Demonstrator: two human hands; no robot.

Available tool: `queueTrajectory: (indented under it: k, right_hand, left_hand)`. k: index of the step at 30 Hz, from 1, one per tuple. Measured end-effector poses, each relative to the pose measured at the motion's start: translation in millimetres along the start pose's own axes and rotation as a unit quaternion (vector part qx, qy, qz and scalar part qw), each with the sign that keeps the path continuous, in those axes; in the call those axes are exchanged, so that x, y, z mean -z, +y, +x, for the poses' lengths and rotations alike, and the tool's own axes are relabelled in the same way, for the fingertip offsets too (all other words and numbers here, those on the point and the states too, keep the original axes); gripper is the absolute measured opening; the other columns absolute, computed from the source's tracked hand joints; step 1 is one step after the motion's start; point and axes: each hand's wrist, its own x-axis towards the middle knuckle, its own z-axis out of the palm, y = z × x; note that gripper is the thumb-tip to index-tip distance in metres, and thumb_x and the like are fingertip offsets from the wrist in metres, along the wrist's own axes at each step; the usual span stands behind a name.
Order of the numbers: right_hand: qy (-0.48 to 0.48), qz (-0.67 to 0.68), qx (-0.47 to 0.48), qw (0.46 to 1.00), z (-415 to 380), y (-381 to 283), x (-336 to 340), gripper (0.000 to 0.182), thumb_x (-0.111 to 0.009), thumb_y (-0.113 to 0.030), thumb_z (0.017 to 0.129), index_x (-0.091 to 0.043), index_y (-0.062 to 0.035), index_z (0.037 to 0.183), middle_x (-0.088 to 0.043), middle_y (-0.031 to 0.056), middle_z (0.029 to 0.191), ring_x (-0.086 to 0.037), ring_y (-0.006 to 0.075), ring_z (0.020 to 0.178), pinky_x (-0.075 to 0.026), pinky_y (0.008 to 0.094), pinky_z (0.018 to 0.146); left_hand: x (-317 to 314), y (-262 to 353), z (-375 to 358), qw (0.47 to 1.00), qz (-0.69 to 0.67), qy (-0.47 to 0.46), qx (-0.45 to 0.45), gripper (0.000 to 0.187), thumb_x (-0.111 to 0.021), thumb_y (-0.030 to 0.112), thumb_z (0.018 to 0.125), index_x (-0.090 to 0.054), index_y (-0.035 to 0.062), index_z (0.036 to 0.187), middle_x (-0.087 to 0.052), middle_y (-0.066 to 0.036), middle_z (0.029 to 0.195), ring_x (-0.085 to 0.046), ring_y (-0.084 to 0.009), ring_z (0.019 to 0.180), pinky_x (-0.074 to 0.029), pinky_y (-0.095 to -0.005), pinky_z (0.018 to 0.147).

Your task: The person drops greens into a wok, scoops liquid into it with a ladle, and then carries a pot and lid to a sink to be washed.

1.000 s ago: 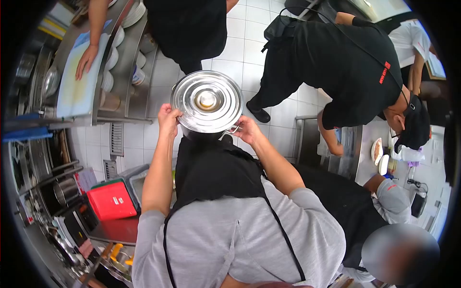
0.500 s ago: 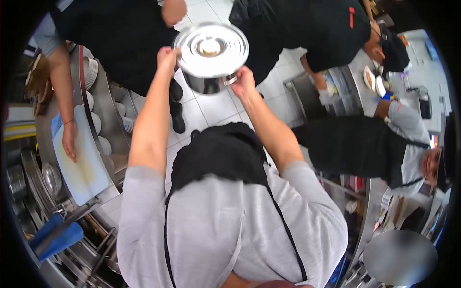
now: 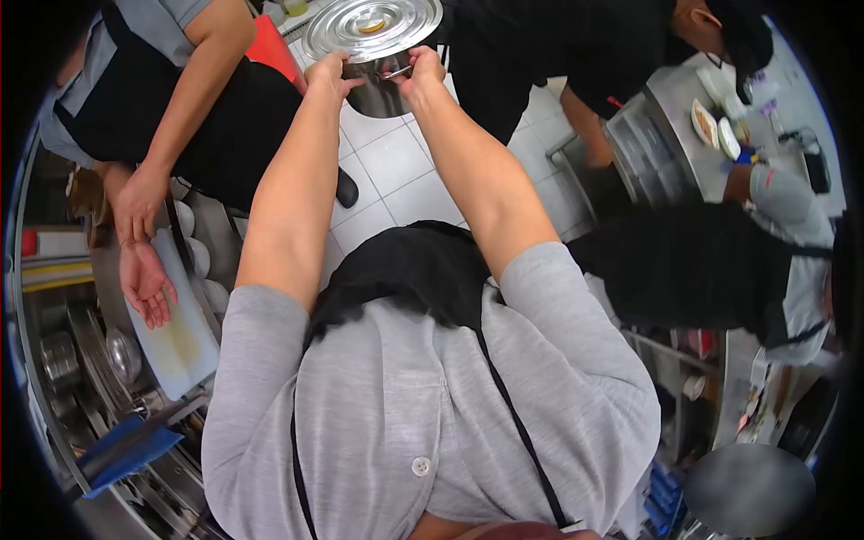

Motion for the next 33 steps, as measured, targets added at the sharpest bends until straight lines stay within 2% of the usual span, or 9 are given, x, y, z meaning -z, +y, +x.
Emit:
queueTrajectory:
  k: [6,7,11,12,21,24,25,28,33]
  right_hand:
    - [-0.092,-0.008,-0.037,0.995,55.6,-2.1,-48.3,0.012,-0.057,-0.01,0.075,-0.046,-0.0054,0.071,-0.047,0.0068,0.072,-0.057,0.027,0.064,-0.057,0.0537,0.054]
    - [-0.094,-0.026,-0.043,0.994,62.2,-0.4,-60.0,0.007,-0.053,-0.009,0.079,-0.047,-0.0084,0.077,-0.044,0.0048,0.078,-0.052,0.0263,0.08,-0.052,0.0654,0.077]
    - [-0.115,-0.04,-0.063,0.991,86.4,0.6,-98.0,0.006,-0.052,-0.01,0.084,-0.049,-0.0083,0.08,-0.045,0.0025,0.077,-0.051,0.023,0.081,-0.046,0.0671,0.088]
    - [-0.104,-0.038,-0.066,0.992,90.2,0.8,-109.3,0.007,-0.052,-0.005,0.079,-0.051,-0.0034,0.085,-0.044,0.0032,0.077,-0.05,0.0226,0.076,-0.053,0.0654,0.076]
    - [-0.083,-0.027,-0.048,0.995,172.1,20.4,-183.8,0.002,-0.051,-0.005,0.081,-0.049,-0.0058,0.081,-0.043,0.0023,0.074,-0.049,0.0211,0.074,-0.051,0.0648,0.082]
    - [-0.075,-0.029,-0.014,0.997,207.5,21.4,-202.3,0.008,-0.053,-0.006,0.08,-0.046,-0.0073,0.076,-0.042,0.0022,0.072,-0.047,0.0202,0.071,-0.052,0.0639,0.081]
    - [-0.065,-0.031,-0.001,0.997,213.8,21.6,-205.1,0.01,-0.053,-0.005,0.08,-0.045,-0.0075,0.074,-0.042,0.0023,0.071,-0.047,0.0199,0.07,-0.052,0.0639,0.079]
    - [-0.069,-0.031,0.014,0.997,223.3,6.5,-222.0,0.01,-0.053,-0.003,0.073,-0.045,-0.0065,0.069,-0.042,0.0033,0.067,-0.049,0.0203,0.067,-0.056,0.0603,0.07]
    - [-0.034,-0.038,0.006,0.999,290.2,11.4,-242.2,0.006,-0.053,-0.005,0.076,-0.048,-0.0031,0.076,-0.043,0.0039,0.074,-0.051,0.0198,0.067,-0.058,0.0566,0.067]
  left_hand:
    - [-26.2,27.7,53.2,0.992,-0.092,0.081,-0.043,0.06,-0.061,-0.006,0.078,-0.034,-0.0063,0.131,-0.052,-0.025,0.121,-0.061,-0.0402,0.1,-0.051,-0.0675,0.077]
    - [-28.7,34.3,66.2,0.988,-0.099,0.114,-0.043,0.062,-0.061,-0.006,0.077,-0.032,-0.0047,0.132,-0.052,-0.025,0.122,-0.062,-0.04,0.097,-0.052,-0.067,0.075]
    - [-38.9,70.3,82.5,0.981,-0.132,0.128,-0.056,0.054,-0.057,-0.007,0.076,-0.04,-0.0042,0.127,-0.057,-0.022,0.116,-0.066,-0.0373,0.087,-0.054,-0.0597,0.066]
    - [-42.3,79.9,83.4,0.98,-0.111,0.147,-0.077,0.05,-0.057,-0.008,0.077,-0.043,-0.0043,0.125,-0.058,-0.022,0.114,-0.066,-0.0365,0.089,-0.053,-0.0576,0.065]
    - [-65.1,125.6,191.8,0.987,-0.108,0.105,-0.054,0.052,-0.059,-0.005,0.079,-0.038,-0.0128,0.126,-0.057,-0.025,0.115,-0.065,-0.0392,0.094,-0.056,-0.0587,0.067]
    - [-77.2,126.8,251.5,0.991,-0.109,0.046,-0.057,0.055,-0.041,0.012,0.093,-0.023,0.005,0.145,-0.031,-0.023,0.146,-0.039,-0.0499,0.126,-0.035,-0.0796,0.087]
    - [-76.8,114.4,286.5,0.992,-0.109,-0.009,-0.068,0.038,-0.044,0.009,0.085,-0.05,-0.0017,0.121,-0.058,-0.025,0.113,-0.059,-0.0452,0.099,-0.048,-0.0685,0.072]
    - [-99.5,139.9,260.4,0.991,-0.065,0.076,-0.085,0.052,-0.062,-0.001,0.077,-0.04,-0.0148,0.123,-0.057,-0.026,0.113,-0.065,-0.0383,0.093,-0.058,-0.0574,0.067]
    - [-124.3,149.6,319.7,0.996,-0.044,0.052,-0.049,0.045,-0.063,-0.004,0.076,-0.047,-0.0143,0.116,-0.058,-0.025,0.11,-0.065,-0.035,0.09,-0.06,-0.0549,0.066]
